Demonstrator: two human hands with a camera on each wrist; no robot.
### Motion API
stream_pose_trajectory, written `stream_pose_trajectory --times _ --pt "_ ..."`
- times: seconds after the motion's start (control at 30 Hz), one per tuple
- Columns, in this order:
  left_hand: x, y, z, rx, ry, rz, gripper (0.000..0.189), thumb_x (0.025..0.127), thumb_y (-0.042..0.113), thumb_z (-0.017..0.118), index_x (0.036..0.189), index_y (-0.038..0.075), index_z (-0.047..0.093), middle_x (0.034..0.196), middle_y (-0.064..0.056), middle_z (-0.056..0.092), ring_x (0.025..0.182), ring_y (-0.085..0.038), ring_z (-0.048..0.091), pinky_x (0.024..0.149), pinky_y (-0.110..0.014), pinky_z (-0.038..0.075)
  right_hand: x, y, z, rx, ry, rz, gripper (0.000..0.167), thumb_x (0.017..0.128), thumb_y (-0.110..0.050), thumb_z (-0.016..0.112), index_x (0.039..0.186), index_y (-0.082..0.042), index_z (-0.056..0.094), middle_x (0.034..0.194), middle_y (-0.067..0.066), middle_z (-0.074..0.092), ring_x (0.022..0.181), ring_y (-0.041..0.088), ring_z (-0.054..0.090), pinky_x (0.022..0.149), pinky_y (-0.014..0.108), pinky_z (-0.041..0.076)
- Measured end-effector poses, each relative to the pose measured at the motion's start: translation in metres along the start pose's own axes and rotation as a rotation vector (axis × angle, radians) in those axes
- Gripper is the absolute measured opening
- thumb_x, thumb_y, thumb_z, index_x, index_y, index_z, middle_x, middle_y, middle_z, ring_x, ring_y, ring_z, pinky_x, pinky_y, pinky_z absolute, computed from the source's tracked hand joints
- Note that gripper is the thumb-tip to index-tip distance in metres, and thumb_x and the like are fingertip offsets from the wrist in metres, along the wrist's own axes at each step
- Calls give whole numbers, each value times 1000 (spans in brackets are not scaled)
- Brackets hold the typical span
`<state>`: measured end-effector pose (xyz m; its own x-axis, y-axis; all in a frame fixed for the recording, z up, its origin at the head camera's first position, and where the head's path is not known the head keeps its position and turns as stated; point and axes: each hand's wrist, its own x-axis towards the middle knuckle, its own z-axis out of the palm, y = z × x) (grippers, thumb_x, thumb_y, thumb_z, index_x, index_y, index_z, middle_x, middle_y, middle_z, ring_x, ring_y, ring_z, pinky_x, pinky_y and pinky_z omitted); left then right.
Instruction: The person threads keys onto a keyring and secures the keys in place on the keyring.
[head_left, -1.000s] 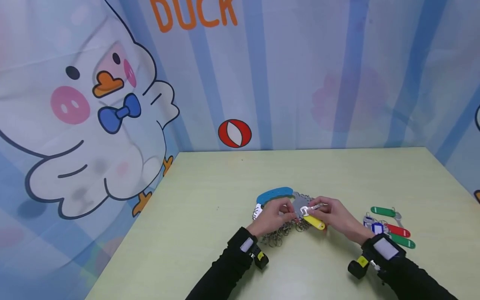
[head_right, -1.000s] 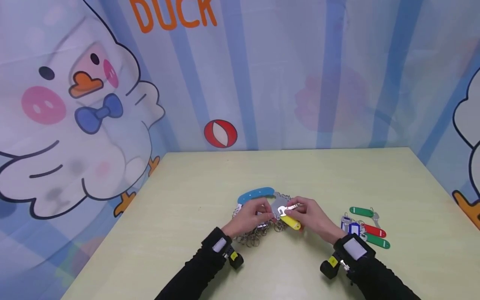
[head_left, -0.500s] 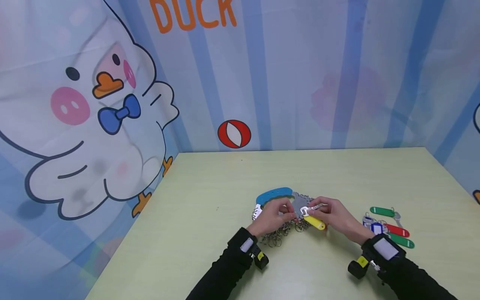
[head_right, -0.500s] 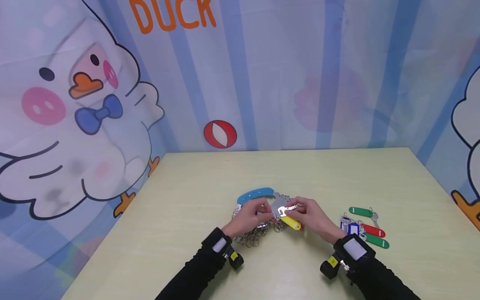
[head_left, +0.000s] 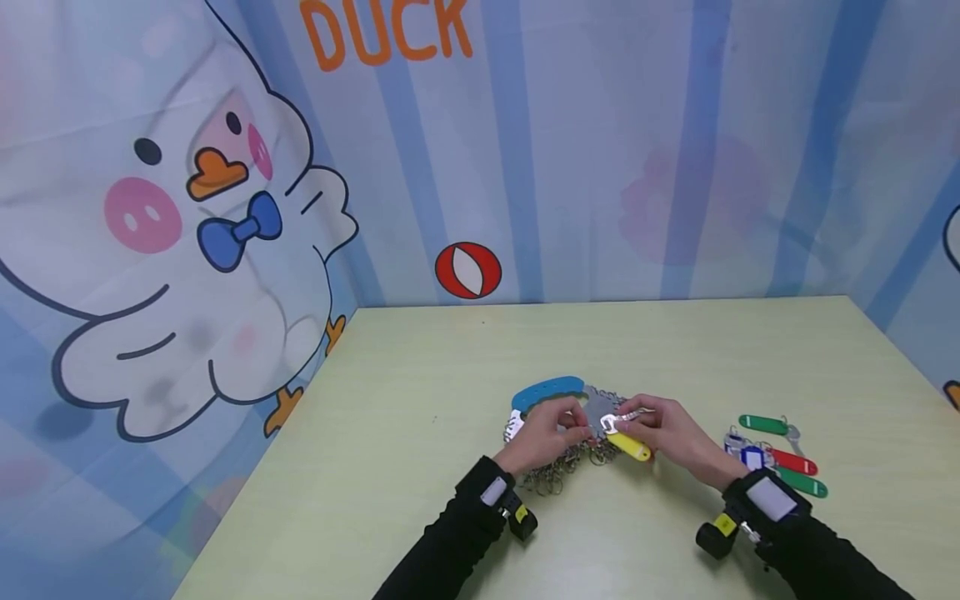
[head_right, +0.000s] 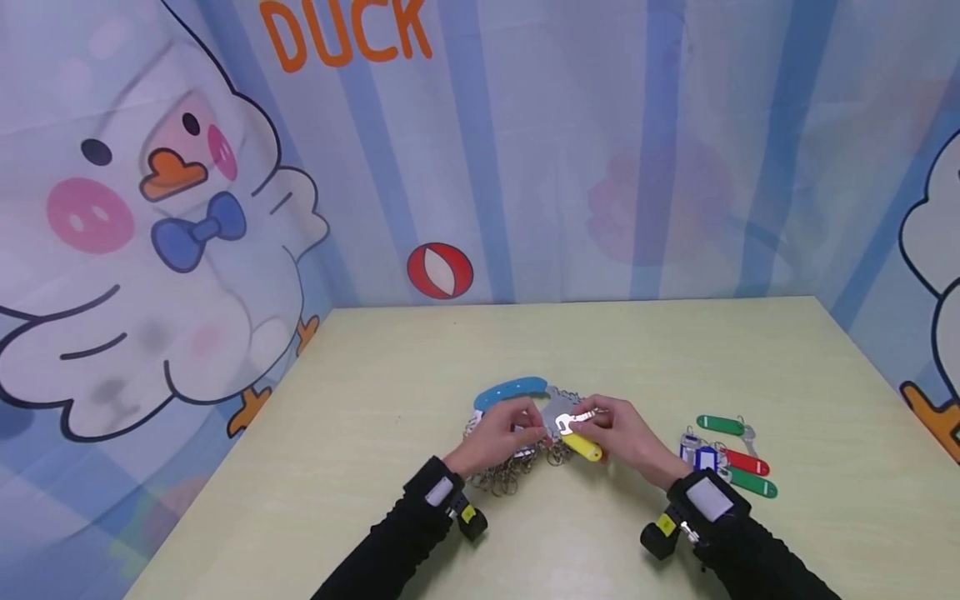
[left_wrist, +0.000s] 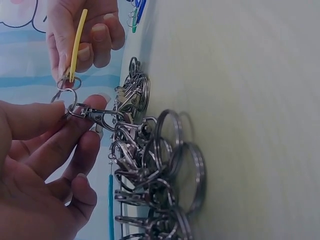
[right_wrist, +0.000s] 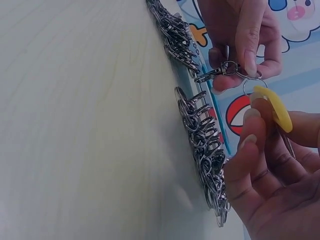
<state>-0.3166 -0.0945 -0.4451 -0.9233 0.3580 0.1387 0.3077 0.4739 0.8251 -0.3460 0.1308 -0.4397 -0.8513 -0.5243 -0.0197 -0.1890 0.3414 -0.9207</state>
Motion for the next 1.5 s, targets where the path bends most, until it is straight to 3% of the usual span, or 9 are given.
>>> stream_pose_trajectory --times 1.27,1.5 --pt "-2 4 0 2 14 -18 7 94 12 61 90 7 59 100 -9 74 91 -10 69 76 -19 49 -2 1 1 33 -15 -1 38 94 -25 62 120 2 54 95 12 74 66 9 56 56 25 48" --pt "-1 3 0 4 1 -12 5 94 9 60 90 6 59 93 -10 75 83 -12 70 70 -16 47 -1 1 1 37 -21 -7 38 94 -23 62 120 2 54 94 13 74 66 9 58 55 26 49"
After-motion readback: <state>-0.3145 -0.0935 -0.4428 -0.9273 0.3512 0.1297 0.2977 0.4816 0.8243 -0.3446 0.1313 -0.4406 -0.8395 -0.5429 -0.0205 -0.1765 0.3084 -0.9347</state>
